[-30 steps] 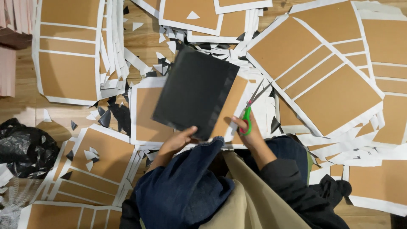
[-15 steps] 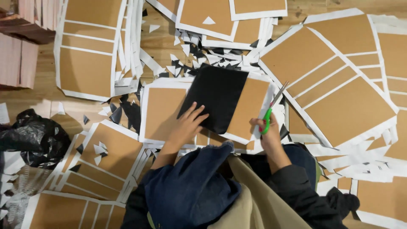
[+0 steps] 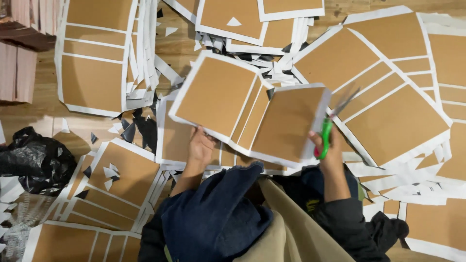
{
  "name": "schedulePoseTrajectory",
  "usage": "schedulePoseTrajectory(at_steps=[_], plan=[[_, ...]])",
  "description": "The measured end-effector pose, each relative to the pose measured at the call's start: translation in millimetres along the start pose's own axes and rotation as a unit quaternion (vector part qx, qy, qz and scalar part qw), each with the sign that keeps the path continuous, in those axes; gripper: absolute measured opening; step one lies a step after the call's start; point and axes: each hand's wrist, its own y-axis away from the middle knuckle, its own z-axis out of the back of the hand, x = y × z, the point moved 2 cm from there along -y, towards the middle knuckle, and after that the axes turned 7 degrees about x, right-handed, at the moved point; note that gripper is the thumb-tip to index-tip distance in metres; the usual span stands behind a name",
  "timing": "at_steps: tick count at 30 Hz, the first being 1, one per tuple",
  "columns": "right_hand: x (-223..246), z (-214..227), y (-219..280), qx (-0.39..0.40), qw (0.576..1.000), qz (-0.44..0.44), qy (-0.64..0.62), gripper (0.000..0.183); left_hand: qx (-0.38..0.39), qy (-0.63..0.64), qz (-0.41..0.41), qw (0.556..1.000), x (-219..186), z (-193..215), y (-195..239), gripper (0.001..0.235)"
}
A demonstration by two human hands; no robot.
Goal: Cutting out shapes from printed cardboard sheets using scissors while sitting on the floor.
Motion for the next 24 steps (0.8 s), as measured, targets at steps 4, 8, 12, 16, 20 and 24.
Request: schedulePoseTrajectory(at_steps=[4,8,12,16,20,24], plan=[[-42,-67,6,0.186,0.976,-0.042,-0.101,0.091,0.013,0.052,0.073,0.996,-13,-54,28,0.040],[24,-128,40,0.267,0.961,-0.064,-0.002,0.068,0.044,0.027,0.080,0.996,-21,-96,41,0.074],[43,-158,55,0.351,0.933,-0.044,-0.070,0.067,-0.021,-0.265,0.027,0.964,-16,-81,28,0.059],[43,-135,46,0.323,0.942,-0.081,-0.029,0.070,-0.149,-0.262,-0.003,0.954,-8,-33,-14,0.043],[50,-64,15,0.236,0.966,-0.082,0.071,0.065,-0.120,-0.160,-0.064,0.978,-79,-63,17,0.024],[68,-15,-6,0.309,0.945,-0.072,0.077,0.061,-0.018,-0.267,-0.064,0.962,-116,-73,29,0.018]])
